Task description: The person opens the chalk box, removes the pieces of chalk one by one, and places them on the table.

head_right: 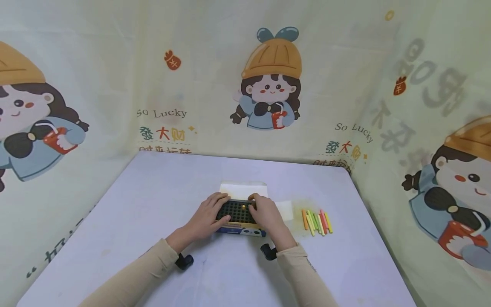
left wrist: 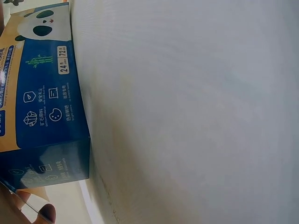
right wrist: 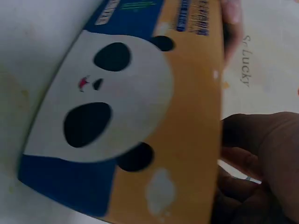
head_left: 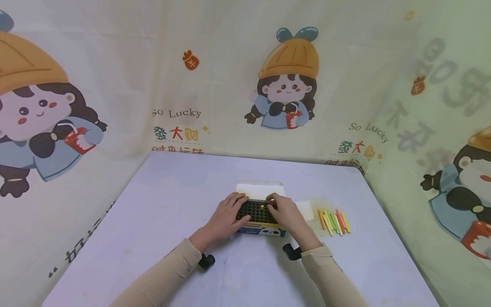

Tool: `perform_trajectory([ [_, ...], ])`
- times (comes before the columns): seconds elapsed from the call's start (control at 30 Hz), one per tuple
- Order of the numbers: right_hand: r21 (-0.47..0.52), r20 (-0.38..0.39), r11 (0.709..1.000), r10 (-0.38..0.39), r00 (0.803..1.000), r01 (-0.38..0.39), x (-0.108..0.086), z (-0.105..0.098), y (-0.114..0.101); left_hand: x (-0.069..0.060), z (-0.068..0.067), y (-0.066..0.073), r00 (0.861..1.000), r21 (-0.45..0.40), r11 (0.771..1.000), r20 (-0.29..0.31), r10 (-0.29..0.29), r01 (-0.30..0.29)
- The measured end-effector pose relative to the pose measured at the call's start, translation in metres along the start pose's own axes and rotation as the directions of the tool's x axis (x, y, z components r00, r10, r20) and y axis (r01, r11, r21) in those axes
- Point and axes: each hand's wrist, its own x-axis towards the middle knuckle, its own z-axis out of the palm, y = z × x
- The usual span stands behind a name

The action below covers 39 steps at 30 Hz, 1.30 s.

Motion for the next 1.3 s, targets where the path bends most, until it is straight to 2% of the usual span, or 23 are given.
perform_trajectory([
  [0.13,-0.005,-0.038,0.999,-0.047,0.998,0.047,-0.001,0.010,0.002,0.000,0.000,0.002,1.000,-0.013,1.000,0.004,-0.001,0.001],
  [0.3,-0.076,-0.057,0.990,-0.122,0.991,0.117,-0.002,0.017,0.005,0.001,0.001,0.000,1.000,-0.011,1.000,0.001,0.002,-0.002],
  [0.43,-0.125,-0.081,0.982,-0.149,0.985,0.138,-0.003,0.020,0.004,0.001,0.002,-0.001,1.000,-0.012,1.000,0.002,0.008,-0.008],
  [0.7,-0.303,-0.158,0.939,-0.217,0.963,0.162,-0.008,0.032,-0.005,0.000,-0.001,0.000,0.999,0.027,1.000,0.044,-0.005,0.004],
  [1.3,-0.281,-0.147,0.952,-0.164,0.975,0.118,-0.007,0.033,-0.007,0.002,-0.001,-0.001,0.999,0.033,0.999,0.041,-0.005,0.004],
])
